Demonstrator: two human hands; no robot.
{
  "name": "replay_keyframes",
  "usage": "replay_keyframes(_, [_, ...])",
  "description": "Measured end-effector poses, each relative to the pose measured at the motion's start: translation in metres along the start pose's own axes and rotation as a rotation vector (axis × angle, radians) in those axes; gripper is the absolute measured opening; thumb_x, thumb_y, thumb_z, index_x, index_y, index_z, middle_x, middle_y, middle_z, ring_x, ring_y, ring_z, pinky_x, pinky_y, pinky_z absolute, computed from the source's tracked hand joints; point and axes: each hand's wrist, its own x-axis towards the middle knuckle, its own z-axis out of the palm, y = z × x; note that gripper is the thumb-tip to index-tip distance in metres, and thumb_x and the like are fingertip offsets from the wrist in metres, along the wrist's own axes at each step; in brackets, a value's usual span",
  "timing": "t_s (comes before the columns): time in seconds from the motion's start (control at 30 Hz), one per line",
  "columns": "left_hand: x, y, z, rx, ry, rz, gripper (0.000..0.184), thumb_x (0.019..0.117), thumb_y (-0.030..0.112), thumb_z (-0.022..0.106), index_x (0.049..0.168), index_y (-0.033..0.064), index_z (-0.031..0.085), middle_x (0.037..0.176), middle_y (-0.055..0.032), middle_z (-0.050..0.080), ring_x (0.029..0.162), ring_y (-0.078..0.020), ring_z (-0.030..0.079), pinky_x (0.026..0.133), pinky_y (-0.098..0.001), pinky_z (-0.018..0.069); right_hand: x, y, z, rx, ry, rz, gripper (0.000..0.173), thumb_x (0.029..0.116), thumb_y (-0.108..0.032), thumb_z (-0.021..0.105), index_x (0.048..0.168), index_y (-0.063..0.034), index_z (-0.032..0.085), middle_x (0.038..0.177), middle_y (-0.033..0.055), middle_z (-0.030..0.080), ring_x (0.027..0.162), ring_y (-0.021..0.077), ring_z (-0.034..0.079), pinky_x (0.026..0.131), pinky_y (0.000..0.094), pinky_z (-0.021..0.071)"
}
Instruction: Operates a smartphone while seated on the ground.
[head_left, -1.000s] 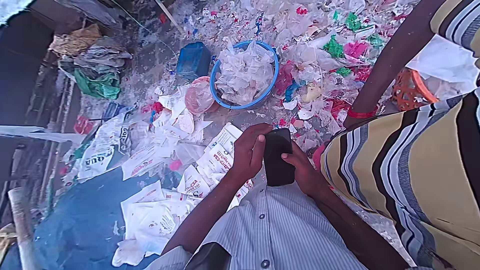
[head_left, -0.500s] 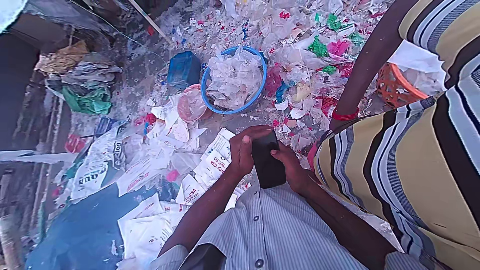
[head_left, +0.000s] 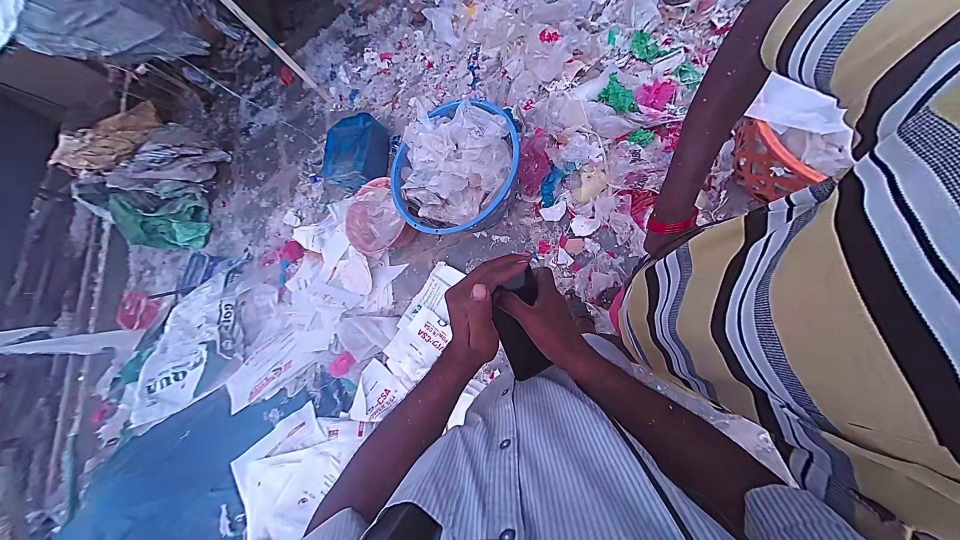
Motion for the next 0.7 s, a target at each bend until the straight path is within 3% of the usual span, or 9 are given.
replay_keyframes(0.7, [-0.011,-0.003,0.002,-0.006,-0.011,0.036,0.078,0.1093,0.056,0.019,0.114,0.0017,0.075,0.120,-0.0149,0.074,0.120,-0.0264,0.068,0.105,-0.0451,0.0537,-0.006,-0.002,-0.001,-0.094,-0.005,0.044,0.078,0.0805,-0.067,0.072,0.130,-0.0115,0.047,0.098,0.0069,0.066,0.091,0.0218,0.067,0.078,0.0472,0.0548])
